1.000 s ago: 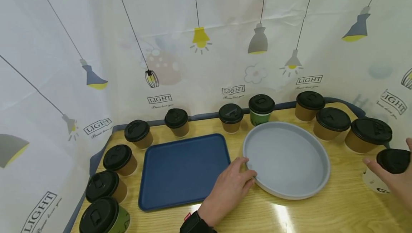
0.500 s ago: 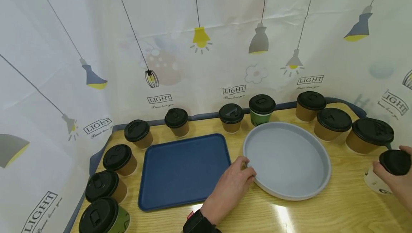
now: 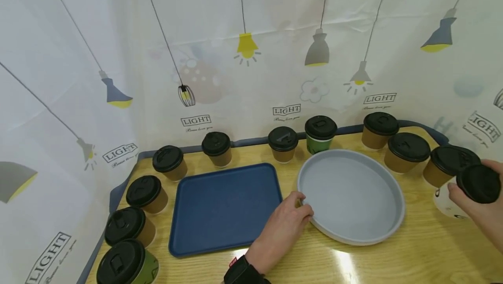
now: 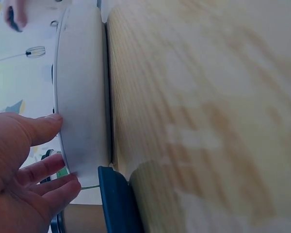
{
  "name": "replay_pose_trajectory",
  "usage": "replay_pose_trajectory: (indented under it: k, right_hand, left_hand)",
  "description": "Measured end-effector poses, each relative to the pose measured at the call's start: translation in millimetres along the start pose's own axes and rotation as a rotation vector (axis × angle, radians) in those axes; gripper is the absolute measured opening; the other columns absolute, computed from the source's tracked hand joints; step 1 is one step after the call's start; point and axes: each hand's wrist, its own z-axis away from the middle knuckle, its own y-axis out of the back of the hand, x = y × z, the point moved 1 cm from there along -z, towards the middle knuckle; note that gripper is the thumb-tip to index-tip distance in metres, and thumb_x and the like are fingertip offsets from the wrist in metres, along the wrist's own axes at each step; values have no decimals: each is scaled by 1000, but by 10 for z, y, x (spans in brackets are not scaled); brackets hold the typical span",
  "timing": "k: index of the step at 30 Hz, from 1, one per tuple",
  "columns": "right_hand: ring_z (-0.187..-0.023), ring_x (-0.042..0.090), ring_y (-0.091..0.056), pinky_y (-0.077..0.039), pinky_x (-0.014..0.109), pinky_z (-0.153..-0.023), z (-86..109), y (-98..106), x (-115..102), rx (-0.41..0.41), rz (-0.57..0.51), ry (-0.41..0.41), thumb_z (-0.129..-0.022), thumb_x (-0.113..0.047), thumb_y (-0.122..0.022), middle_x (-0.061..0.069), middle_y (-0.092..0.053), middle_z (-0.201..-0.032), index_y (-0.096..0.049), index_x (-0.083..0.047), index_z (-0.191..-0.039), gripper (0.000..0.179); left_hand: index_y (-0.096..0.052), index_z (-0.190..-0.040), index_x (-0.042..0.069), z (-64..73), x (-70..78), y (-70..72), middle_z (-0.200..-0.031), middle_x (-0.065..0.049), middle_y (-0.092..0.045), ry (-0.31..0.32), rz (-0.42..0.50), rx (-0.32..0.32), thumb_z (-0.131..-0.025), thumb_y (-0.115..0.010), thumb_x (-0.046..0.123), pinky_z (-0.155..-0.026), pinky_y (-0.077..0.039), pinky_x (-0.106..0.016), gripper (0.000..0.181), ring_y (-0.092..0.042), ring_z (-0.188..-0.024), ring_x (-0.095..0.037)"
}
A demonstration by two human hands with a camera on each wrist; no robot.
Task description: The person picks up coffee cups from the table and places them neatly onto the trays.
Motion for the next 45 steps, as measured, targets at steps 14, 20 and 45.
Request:
replay_pose_trajectory:
  k: [14, 20, 45]
  right_hand:
    - [-114, 63, -43, -40, 77, -80, -245, -282, -698, -268, 60, 176, -84, -29, -80, 36, -33, -147, -48, 1, -146, 76]
    - [-116, 58, -44, -39, 76, -79, -330, -583, -744, -323, -53, 264, -83, -30, -83, 33, -39, -143, -53, -5, -143, 71]
    - [-115, 58, -45, -43, 73, -82, -426, -1113, -679, -446, -17, 297, -87, -30, -80, 37, -39, -139, -52, 1, -141, 68]
  left_hand:
    - [-76, -102, 19, 18, -49, 3, -127, -8, -60, 4, 23, -2, -99, -72, 17, -86, -53, -20, 5, -64, -112, -18]
    - [-76, -102, 20, 20, -47, -3, -127, -8, -60, 8, 24, -7, -99, -72, 17, -86, -52, -20, 6, -63, -113, -18]
    - [-76, -100, 21, 14, -10, -20, -123, -7, -61, -19, 10, 23, -98, -73, 17, -86, -53, -21, 5, -64, -112, -19]
